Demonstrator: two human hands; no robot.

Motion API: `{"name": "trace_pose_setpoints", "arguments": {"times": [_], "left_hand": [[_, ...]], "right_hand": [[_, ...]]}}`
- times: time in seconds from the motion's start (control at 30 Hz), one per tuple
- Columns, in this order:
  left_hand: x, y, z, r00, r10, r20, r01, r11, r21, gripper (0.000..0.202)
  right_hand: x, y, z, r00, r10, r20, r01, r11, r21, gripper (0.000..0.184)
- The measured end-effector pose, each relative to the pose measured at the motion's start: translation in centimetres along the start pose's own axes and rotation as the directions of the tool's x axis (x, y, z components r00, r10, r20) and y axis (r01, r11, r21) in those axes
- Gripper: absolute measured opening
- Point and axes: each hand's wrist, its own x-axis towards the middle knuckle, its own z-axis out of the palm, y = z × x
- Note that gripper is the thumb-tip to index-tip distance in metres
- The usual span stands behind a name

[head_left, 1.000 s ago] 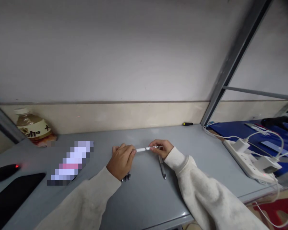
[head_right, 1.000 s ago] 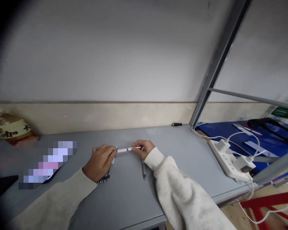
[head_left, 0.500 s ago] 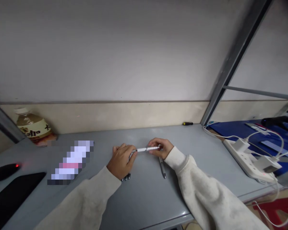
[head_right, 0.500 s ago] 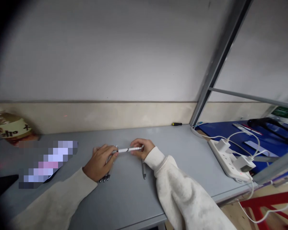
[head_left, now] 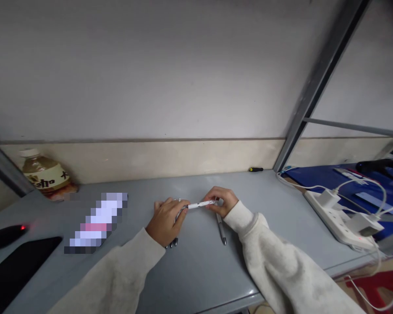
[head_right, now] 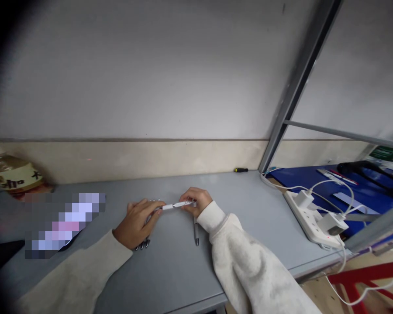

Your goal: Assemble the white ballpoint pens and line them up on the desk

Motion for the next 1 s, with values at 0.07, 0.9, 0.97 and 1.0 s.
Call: {"name": "trace_pose_setpoints", "arguments": {"times": [0.07, 0.9, 0.97, 1.0], "left_hand": [[0.0, 0.0, 0.1, 1.000, -0.003, -0.007, 0.003, 1.000, -0.002, 0.026], [0.0, 0.1, -0.3, 0.998, -0.051, -0.028, 0.051, 0.999, -0.004, 0.025], [0.0, 0.1, -0.3, 0.998, -0.059, -0.031, 0.059, 0.998, -0.005, 0.027], [0.1, 0.1, -0.3, 0.998, -0.061, -0.034, 0.061, 0.998, -0.004, 0.028]], "right_hand": [[0.0, 0.1, 0.0, 0.997, -0.077, -0.011, 0.076, 0.997, -0.031, 0.013], [0.0, 0.3, -0.2, 0.996, -0.082, 0.016, 0.084, 0.984, -0.155, 0.017], [0.0, 0.7, -0.2, 0.997, -0.077, 0.020, 0.079, 0.975, -0.206, 0.020], [0.0, 0.8, -0.3, 0.996, -0.081, 0.022, 0.084, 0.970, -0.230, 0.020]]}}
